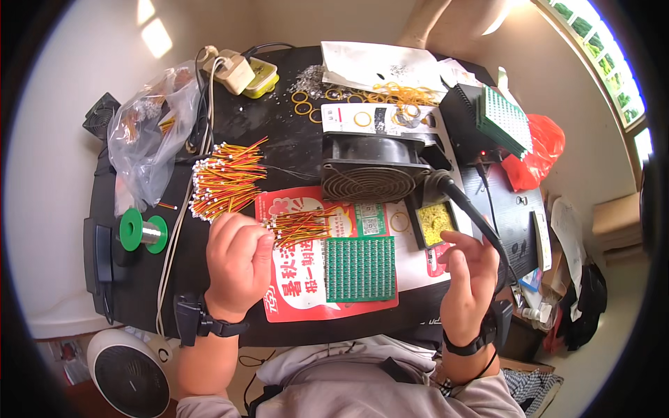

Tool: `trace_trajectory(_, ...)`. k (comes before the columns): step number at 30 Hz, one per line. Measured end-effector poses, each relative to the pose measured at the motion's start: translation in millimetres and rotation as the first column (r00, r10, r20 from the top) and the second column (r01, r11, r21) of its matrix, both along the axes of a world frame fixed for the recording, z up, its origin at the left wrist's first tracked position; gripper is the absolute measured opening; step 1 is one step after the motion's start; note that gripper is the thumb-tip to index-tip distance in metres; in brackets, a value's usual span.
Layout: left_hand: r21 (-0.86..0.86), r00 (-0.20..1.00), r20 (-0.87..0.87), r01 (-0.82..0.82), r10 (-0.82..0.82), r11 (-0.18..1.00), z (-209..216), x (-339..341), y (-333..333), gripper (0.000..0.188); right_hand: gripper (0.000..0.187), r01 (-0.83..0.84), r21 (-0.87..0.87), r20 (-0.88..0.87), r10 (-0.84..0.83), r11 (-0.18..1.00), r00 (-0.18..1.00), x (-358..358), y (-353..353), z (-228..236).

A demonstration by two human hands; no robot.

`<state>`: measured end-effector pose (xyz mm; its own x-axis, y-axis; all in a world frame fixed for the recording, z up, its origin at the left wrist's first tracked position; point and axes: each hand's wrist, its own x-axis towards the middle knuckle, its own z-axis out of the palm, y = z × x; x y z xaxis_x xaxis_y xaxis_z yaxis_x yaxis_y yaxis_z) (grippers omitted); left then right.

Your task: Soldering jumper wires to a green LED matrix panel on an electronics workbench.

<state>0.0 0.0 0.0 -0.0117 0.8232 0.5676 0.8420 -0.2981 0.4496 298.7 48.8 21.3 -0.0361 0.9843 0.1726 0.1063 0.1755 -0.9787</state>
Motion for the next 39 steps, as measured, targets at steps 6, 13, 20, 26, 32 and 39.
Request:
trace_trajectory(6, 0.079, 0.994, 0.047, -0.104, 0.1, 0.991, -0.7, 12.0, 0.1, 0.006, 0.066, 0.062, -0.042, 0.006, -0.062, 0.997, 0.998, -4.4, 2.3, 10.3)
trace_trajectory(13, 0.081, 0.997, 0.046, -0.064, 0.061, 0.995, 4.2, 14.9, 1.4, 0.01, 0.06, 0.123, 0.125, 0.165, -0.143, 0.985, 0.976, 3.6, 17.4, -12.4)
trace_trajectory(20, -0.039, 0.999, 0.037, -0.023, 0.024, 0.999, -1.7, 4.8, -7.8, 0.012, 0.048, 0.054, 0.219, 0.542, -0.167, 0.974, 0.824, 9.2, 16.1, -9.4)
trace_trajectory(26, 0.071, 0.992, 0.111, -0.061, 0.053, 0.996, -1.6, 13.0, 0.8, 0.003, 0.056, 0.049, 0.399, 0.609, -0.304, 0.916, 0.733, 4.9, 16.9, -16.8)
trace_trajectory(32, -0.001, 0.987, 0.144, -0.073, 0.072, 0.997, 1.0, 12.6, -3.3, 0.014, 0.049, 0.182, 0.218, 0.134, -0.215, 0.959, 0.967, -14.3, 32.9, -21.1)
trace_trajectory(39, 0.019, 0.987, 0.149, -0.055, 0.052, 0.998, -0.1, 14.1, -0.2, 0.01, 0.033, 0.089, 0.058, -0.167, -0.078, 0.994, 0.983, -8.8, 46.4, -23.6)
